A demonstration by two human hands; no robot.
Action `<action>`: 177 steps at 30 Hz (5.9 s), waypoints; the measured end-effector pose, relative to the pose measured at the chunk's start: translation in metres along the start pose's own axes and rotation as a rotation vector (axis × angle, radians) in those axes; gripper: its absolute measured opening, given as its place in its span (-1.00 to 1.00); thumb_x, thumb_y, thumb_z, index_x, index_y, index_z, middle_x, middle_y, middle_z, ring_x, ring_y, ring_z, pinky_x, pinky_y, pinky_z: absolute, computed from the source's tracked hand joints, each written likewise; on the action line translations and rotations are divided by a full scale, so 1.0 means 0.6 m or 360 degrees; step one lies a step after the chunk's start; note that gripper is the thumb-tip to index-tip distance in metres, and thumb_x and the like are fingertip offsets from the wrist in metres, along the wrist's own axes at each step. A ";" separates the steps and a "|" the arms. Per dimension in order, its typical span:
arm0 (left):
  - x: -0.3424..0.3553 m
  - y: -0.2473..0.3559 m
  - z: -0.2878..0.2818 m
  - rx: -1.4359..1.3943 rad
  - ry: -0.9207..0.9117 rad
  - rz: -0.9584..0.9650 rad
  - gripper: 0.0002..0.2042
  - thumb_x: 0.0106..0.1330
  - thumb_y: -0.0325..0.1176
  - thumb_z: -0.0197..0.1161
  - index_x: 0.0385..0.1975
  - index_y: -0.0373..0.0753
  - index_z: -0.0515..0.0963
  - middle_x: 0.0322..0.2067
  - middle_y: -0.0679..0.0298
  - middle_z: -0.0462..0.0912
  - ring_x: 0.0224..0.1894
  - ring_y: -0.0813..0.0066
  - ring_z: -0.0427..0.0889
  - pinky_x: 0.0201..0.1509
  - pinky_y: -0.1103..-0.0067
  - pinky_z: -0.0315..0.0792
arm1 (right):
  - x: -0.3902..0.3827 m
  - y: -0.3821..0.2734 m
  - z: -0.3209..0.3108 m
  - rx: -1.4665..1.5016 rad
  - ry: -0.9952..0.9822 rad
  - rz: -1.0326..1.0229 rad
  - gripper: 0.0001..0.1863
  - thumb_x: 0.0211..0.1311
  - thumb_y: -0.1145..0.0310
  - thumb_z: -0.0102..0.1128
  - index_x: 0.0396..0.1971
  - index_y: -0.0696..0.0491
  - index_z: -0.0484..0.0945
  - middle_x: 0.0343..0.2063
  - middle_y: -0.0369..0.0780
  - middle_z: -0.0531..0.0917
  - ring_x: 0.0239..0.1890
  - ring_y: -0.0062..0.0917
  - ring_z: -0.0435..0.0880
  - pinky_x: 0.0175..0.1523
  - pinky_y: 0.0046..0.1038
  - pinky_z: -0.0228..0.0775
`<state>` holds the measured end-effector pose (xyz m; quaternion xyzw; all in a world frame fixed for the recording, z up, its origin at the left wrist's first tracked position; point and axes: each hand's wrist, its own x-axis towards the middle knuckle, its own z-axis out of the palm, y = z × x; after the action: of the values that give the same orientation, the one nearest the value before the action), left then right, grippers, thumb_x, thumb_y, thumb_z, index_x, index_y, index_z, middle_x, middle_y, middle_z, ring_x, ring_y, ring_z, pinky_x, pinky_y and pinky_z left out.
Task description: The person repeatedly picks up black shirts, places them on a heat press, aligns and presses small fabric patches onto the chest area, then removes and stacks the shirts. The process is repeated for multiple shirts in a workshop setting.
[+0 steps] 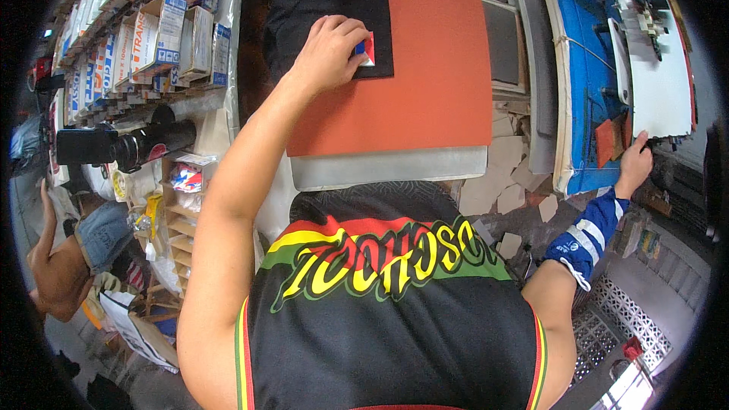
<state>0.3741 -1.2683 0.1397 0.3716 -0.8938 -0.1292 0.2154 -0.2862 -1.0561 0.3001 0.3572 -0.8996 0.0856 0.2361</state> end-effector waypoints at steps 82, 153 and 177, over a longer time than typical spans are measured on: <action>-0.040 -0.042 -0.004 -0.0074 0.0447 0.0122 -0.87 0.22 -0.38 0.45 -0.24 -0.15 0.76 -0.05 0.35 0.76 0.16 0.28 0.63 0.35 0.25 0.39 | -0.333 -0.362 -0.211 0.1094 0.0144 -0.1110 -0.80 0.21 0.44 0.38 -0.47 0.09 0.49 -0.40 -0.18 0.61 -0.25 -0.21 0.55 0.07 -0.25 0.31; -0.113 -0.276 -0.009 -0.1222 0.0440 -0.1304 -0.55 0.59 -0.06 0.20 0.10 -0.39 0.70 -0.01 0.26 0.77 0.05 0.57 0.64 0.22 0.59 0.43 | -0.427 -0.523 -0.306 0.1088 0.0317 -0.0913 0.22 -0.31 0.00 0.79 0.45 0.04 0.34 0.44 0.20 0.09 0.50 0.17 0.11 0.51 0.11 0.11; -0.686 0.535 0.240 -0.0772 0.1133 -0.2527 -0.75 0.39 -0.21 0.23 -0.27 -0.27 0.72 -0.24 0.01 0.77 -0.16 0.08 0.75 -0.02 0.21 0.58 | -0.532 -0.457 -0.267 0.2698 -0.0735 -0.2231 -0.79 0.40 0.54 0.18 -0.02 0.21 0.60 -0.06 0.01 0.66 0.01 -0.16 0.65 0.16 -0.19 0.52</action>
<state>0.3692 -0.7403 0.0203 0.8415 -0.2030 -0.3022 0.3992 0.1618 -1.0124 0.2808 0.8368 -0.1734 0.4499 -0.2595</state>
